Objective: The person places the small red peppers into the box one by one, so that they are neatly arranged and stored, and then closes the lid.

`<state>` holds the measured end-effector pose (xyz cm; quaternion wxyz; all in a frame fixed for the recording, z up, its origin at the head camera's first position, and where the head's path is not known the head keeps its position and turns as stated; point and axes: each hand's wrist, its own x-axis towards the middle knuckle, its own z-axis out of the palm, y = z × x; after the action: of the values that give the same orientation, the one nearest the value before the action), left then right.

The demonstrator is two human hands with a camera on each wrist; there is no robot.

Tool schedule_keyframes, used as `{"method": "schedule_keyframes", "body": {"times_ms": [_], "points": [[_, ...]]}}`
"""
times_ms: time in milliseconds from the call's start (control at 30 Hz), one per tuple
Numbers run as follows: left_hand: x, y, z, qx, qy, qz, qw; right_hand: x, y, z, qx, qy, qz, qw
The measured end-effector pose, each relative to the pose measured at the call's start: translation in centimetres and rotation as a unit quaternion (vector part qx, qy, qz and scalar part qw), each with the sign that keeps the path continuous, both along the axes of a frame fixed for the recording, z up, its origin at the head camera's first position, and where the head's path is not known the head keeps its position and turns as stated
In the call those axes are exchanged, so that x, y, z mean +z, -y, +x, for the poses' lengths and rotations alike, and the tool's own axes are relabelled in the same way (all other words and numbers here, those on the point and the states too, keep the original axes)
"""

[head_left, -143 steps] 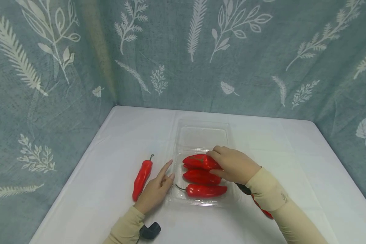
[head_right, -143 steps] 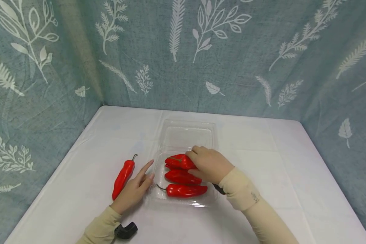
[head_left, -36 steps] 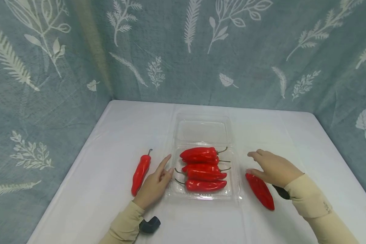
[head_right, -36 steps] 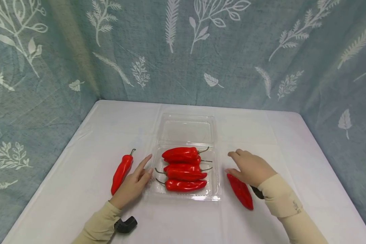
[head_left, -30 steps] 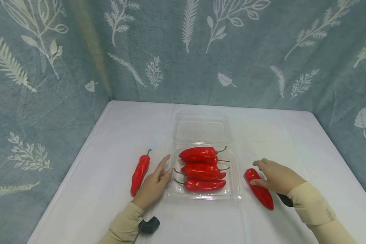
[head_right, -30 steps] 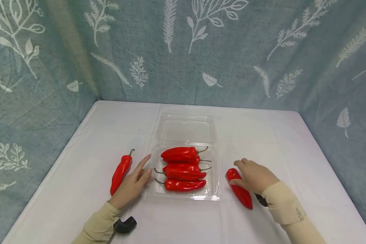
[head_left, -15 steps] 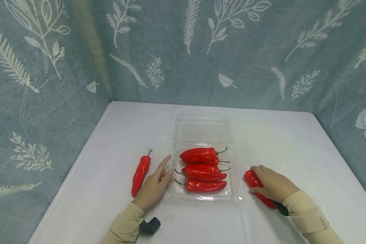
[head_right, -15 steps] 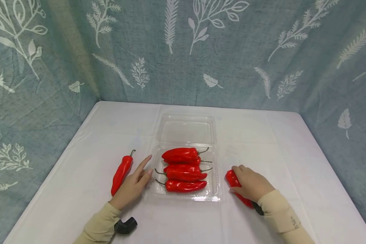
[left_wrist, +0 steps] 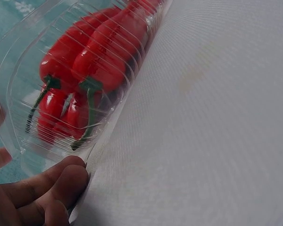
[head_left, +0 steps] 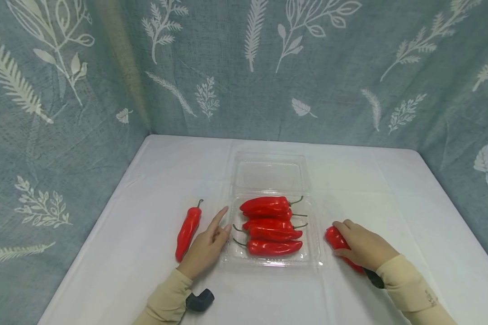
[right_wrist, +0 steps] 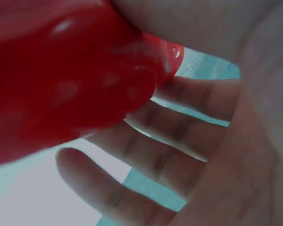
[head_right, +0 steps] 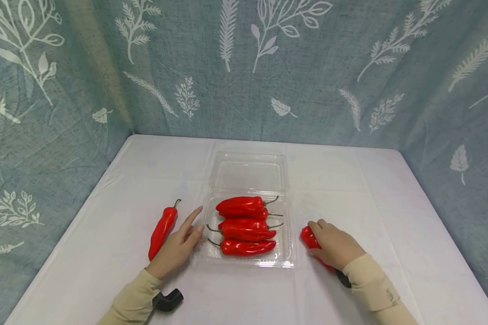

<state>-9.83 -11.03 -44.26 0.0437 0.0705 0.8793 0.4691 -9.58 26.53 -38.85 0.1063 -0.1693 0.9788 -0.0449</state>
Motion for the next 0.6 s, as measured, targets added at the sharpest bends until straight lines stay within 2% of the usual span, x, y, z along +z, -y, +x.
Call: {"method": "schedule_keyframes", "body": {"times_ms": [267,500,600], "points": [[0.1,0.0,0.1,-0.002,0.004,-0.003,1.0000,0.8,-0.5,0.0,0.027,-0.050,-0.019,0.9982],[0.3,0.0,0.0,-0.003,0.006,0.000,1.0000,3.3,-0.1,-1.0,0.040,-0.118,-0.044,0.9912],[0.2,0.1,0.0,-0.002,0.004,0.000,1.0000,4.3,1.0,-1.8,0.049,-0.132,-0.055,0.9885]]}}
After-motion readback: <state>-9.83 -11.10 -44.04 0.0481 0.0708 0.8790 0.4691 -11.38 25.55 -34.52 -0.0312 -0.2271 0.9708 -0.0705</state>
